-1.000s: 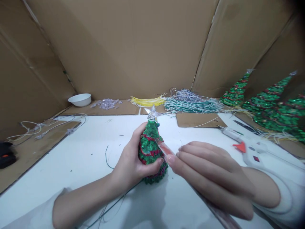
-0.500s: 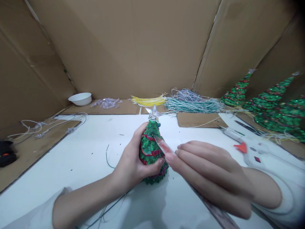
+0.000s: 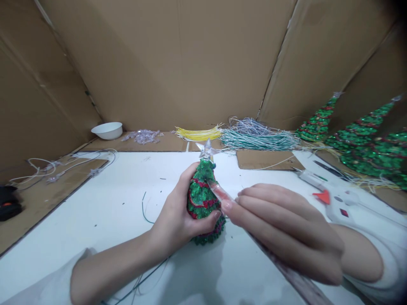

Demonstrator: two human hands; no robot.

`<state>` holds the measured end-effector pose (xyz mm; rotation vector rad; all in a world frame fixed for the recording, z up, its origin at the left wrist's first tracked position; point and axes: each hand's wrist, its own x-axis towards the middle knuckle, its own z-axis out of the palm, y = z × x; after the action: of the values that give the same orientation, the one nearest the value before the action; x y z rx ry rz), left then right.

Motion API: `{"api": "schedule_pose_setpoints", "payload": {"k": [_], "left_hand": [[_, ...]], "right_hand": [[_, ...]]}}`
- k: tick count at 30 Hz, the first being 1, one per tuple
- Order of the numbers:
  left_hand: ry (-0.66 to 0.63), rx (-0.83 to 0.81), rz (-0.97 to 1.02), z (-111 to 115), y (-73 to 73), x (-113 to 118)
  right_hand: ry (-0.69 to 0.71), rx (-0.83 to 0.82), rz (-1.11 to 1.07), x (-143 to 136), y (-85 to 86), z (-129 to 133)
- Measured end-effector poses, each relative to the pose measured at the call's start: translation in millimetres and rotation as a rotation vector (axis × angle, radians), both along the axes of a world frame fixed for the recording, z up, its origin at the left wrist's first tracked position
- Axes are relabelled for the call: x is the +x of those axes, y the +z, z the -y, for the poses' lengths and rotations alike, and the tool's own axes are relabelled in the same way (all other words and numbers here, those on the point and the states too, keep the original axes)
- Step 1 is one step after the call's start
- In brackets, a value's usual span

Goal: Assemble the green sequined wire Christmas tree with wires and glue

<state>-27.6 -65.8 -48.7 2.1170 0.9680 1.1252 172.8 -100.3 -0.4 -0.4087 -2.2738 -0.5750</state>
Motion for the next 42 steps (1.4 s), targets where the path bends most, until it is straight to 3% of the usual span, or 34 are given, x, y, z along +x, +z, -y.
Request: {"api": "schedule_pose_setpoints", "payload": {"k": [4,11,29,34,42], "left_hand": [[0.005,0.009,-0.009,1,0.4,-1],[0.01,0.011,-0.025,0,1.4,-1],[0.013,0.057,-0.031,0,6.4,1],[0.033,0.054,-0.067,0,3.8,-1],[0.026,0.078,-0.04,0,1.5,0]], "right_hand": [[0.005,-0.112,-0.12,0,-2.8,-2],[0.009,-0.25,-0.135,1,4.4,-3],[-0.074,-0.203,-0.018,-10,26.1,1],[-0.094,-0.355,-0.124,-4,31.7,4],[-0.018,-0.264,-0.08,0,24.0,-1]]}}
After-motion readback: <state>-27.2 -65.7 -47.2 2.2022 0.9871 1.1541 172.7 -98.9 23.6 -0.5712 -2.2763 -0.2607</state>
